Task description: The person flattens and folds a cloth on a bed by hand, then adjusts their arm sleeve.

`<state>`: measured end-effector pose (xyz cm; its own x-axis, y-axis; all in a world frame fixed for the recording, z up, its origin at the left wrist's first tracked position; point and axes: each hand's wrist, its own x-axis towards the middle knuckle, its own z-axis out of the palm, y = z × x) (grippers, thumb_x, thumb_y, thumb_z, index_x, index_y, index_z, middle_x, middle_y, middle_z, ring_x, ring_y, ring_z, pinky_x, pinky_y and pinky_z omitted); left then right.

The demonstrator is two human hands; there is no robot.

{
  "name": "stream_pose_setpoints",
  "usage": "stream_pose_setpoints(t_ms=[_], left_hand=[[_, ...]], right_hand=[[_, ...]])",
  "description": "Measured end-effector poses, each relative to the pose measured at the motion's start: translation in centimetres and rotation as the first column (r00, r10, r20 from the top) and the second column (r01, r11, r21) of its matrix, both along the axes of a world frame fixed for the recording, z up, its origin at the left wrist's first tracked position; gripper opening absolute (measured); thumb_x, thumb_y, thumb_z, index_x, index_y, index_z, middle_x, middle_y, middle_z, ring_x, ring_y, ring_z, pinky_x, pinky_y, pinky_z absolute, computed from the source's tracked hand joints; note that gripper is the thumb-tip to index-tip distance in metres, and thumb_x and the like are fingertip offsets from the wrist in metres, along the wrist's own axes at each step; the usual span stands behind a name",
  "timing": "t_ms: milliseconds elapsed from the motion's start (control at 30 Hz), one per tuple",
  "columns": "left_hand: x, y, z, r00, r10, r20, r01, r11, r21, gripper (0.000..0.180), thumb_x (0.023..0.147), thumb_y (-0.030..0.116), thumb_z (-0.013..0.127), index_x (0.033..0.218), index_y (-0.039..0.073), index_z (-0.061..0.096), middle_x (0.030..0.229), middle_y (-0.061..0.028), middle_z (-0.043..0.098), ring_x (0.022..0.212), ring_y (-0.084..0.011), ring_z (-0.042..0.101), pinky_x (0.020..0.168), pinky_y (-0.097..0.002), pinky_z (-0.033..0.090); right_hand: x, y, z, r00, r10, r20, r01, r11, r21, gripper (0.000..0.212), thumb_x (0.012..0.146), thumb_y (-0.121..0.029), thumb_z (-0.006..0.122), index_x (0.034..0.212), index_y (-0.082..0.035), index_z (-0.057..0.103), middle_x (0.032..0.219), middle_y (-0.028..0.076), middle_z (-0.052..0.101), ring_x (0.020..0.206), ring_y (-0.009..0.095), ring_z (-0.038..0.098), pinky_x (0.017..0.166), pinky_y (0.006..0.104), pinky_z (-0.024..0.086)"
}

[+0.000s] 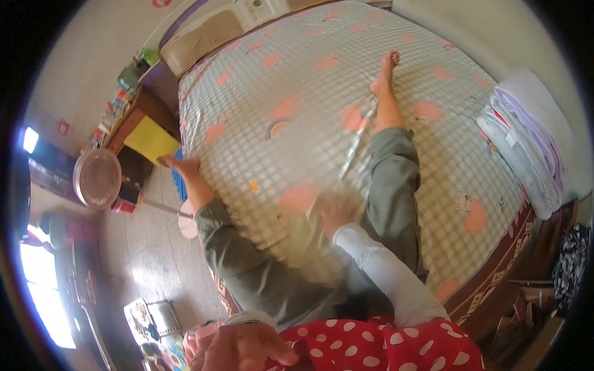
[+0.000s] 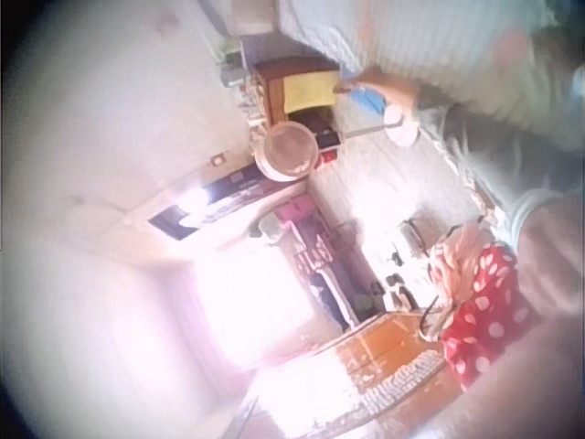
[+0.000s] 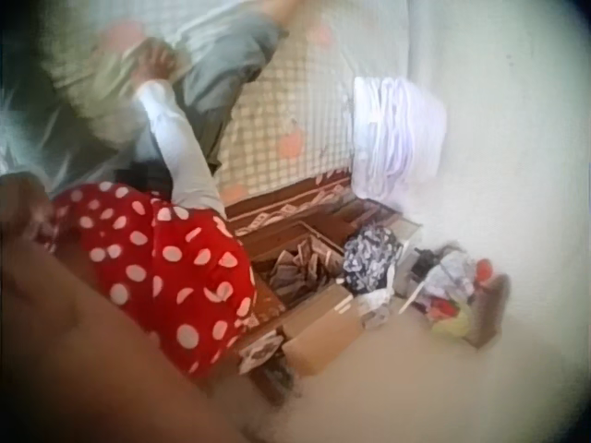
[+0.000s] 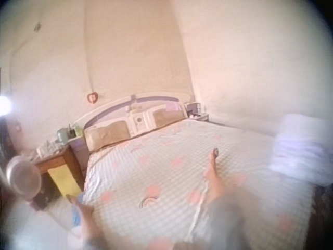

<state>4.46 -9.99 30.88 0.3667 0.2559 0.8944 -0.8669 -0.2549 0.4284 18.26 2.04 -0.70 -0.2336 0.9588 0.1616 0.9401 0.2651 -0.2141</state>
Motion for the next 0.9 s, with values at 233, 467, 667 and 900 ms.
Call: stream_pose_setpoints(t_ms=[233,467,667,900], left_hand=[[0.0,0.3,-0.6,1.0,-0.017,0.015,0.016,0.998,0.058,0.029,0.086,0.018,0.043,0.107,-0.001,0.046,0.101,-0.0252,0.05,0.091,-0.0393,0.05,0.079,-0.0444,0.042],[0.1,1.8,-1.0,0.998,-0.003,0.056,-0.001,0.997,0.073,0.026,0.086,0.02,0.041,0.101,0.0,0.05,0.098,-0.0236,0.05,0.09,-0.0366,0.05,0.08,-0.0424,0.04],[3.7,1.1,2.2,0.813,0.492,0.31,-0.433,0.868,-0.243,0.028,0.084,0.022,0.05,0.11,0.012,0.05,0.097,-0.0132,0.053,0.089,-0.0273,0.051,0.078,-0.0352,0.044],[3.3,0.4,4.1,0.833,0.447,0.327,-0.423,0.894,-0.143,0.024,0.081,0.026,0.054,0.105,0.024,0.055,0.098,-0.0038,0.051,0.089,-0.0198,0.049,0.081,-0.0303,0.04]], right_hand=[[-0.8,-0.4,2.5,1.0,-0.011,-0.005,0.01,0.993,-0.122,0.051,0.067,-0.025,0.053,0.115,-0.011,0.042,0.127,0.014,0.029,0.112,0.03,0.028,0.089,0.0468,0.024],[-0.1,0.0,0.3,1.0,-0.027,0.001,0.027,0.998,-0.051,0.052,0.066,-0.025,0.054,0.115,-0.011,0.043,0.127,0.013,0.03,0.111,0.03,0.029,0.089,0.0463,0.024],[-0.6,0.0,1.7,0.999,-0.039,0.036,0.039,0.999,-0.008,0.05,0.065,-0.024,0.053,0.112,-0.01,0.046,0.127,0.014,0.03,0.111,0.032,0.029,0.088,0.0462,0.025],[-1.8,-0.2,2.8,0.997,0.045,0.055,-0.046,0.999,0.006,0.055,0.066,-0.023,0.052,0.118,-0.01,0.04,0.126,0.013,0.03,0.111,0.033,0.028,0.088,0.0465,0.024]])
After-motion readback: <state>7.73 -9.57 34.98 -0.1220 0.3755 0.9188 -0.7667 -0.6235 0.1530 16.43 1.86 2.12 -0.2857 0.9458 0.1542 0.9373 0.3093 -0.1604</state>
